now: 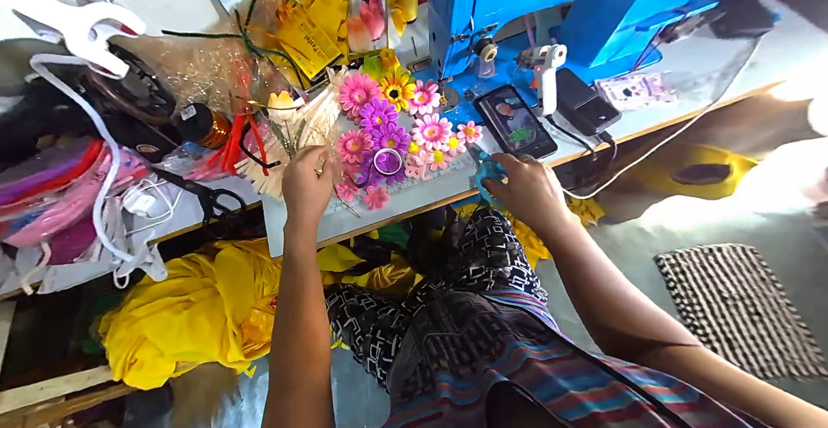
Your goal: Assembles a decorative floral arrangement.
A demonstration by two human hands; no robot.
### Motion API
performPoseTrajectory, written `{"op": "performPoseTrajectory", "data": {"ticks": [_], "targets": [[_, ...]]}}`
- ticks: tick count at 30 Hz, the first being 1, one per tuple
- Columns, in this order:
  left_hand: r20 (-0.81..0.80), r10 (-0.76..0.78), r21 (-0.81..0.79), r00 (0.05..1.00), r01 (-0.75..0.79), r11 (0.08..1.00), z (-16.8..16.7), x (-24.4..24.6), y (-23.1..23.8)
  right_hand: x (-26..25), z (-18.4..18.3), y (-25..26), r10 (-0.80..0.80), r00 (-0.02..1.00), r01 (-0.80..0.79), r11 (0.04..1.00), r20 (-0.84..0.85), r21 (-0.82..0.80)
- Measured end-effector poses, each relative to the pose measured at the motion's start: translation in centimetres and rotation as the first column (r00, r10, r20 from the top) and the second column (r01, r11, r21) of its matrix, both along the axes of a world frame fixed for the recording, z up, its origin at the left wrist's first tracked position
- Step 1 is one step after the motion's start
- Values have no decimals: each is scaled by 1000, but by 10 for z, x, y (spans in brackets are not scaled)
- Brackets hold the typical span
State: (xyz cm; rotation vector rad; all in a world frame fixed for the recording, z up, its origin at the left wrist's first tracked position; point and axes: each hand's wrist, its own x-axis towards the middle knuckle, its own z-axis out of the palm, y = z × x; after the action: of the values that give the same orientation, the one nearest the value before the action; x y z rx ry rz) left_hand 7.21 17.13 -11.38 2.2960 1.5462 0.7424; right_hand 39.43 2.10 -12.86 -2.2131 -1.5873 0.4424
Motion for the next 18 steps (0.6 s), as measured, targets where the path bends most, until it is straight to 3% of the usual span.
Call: {"op": "performPoseTrajectory", "data": {"ticks": [3,10,13,15,16,18], "targets": [[83,48,28,995,-50,998,7,-11,-1,-3,4,17,2,999,0,998,38,-59],[278,440,41,854,-468,883,17,-50,-43,5,3,19,137,975,-121,988,174,-96],[288,470,36,834,-499,866,10,-68,-67,8,21,12,196,975,-201,979,100,42],[280,460,29,843,-486,873,3,-71,-77,3,54,-4,366,931,-351,879,16,322],[273,453,18,849,-475,880,0,-69,-80,-1,71,-15,506,861,-421,762,-47,492],[238,449,-21,861,-458,889,-2,-61,-81,-18,103,-43,826,515,-445,486,-229,752]]}}
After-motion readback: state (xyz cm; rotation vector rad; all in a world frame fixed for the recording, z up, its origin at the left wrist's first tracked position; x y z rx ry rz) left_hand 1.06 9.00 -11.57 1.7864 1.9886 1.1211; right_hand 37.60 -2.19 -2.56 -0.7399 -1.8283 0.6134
